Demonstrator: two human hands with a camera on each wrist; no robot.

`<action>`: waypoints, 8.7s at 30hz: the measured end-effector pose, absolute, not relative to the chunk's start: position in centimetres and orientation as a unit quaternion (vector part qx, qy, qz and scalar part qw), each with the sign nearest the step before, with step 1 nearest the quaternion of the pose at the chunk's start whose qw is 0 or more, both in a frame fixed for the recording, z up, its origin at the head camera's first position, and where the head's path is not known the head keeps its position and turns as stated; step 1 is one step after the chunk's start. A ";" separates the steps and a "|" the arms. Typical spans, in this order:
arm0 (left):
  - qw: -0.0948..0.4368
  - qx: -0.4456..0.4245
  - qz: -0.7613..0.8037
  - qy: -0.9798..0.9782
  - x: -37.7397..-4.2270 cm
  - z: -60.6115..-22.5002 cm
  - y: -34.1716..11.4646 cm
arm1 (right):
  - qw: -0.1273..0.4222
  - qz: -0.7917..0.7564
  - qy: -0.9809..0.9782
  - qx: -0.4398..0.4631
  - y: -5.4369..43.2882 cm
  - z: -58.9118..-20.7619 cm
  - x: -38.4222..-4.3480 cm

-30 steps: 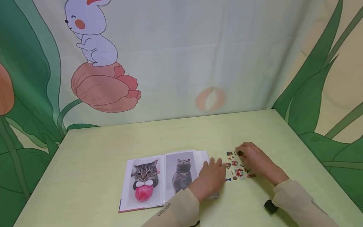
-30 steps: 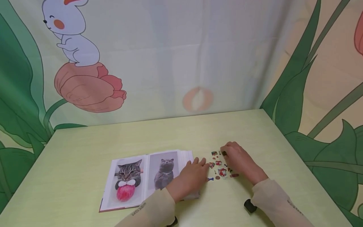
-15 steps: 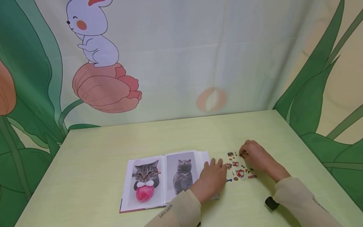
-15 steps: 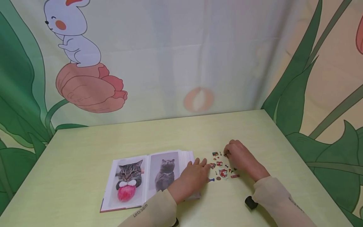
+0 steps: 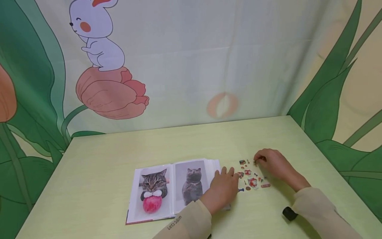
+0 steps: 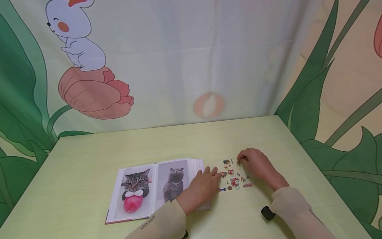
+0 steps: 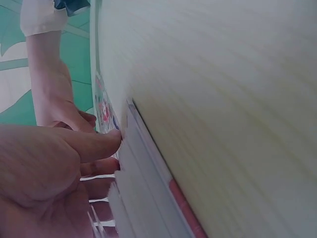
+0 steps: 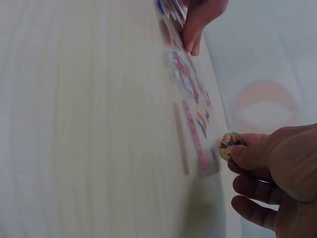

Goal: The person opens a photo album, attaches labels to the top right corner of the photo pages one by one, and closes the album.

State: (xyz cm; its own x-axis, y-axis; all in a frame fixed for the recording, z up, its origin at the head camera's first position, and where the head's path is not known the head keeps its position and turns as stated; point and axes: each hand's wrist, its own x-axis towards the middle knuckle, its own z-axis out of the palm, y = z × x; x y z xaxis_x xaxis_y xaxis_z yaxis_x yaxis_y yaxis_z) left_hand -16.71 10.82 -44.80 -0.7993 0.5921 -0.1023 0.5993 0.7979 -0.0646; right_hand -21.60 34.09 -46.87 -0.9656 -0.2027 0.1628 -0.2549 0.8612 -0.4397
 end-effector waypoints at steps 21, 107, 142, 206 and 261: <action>0.042 0.314 -0.062 0.947 -16.6 -44.5 10.9 | 0.002 0.345 -0.930 0.129 34.6 -46.5 -20.8; 0.030 0.164 0.143 0.976 -13.9 -44.0 -13.2 | -0.091 0.356 -0.855 0.367 10.3 -41.9 -26.8; 0.057 0.158 0.171 0.971 -13.8 -45.8 -14.5 | -0.110 0.226 -0.895 0.369 4.6 -45.0 -29.0; 0.109 0.153 0.172 0.967 -14.8 -45.5 -14.7 | -0.011 -0.009 -0.950 0.312 5.6 -47.0 -21.5; 0.116 0.158 0.186 0.963 -14.8 -45.6 -15.1 | 0.014 -0.055 -0.951 0.303 5.0 -47.2 -22.5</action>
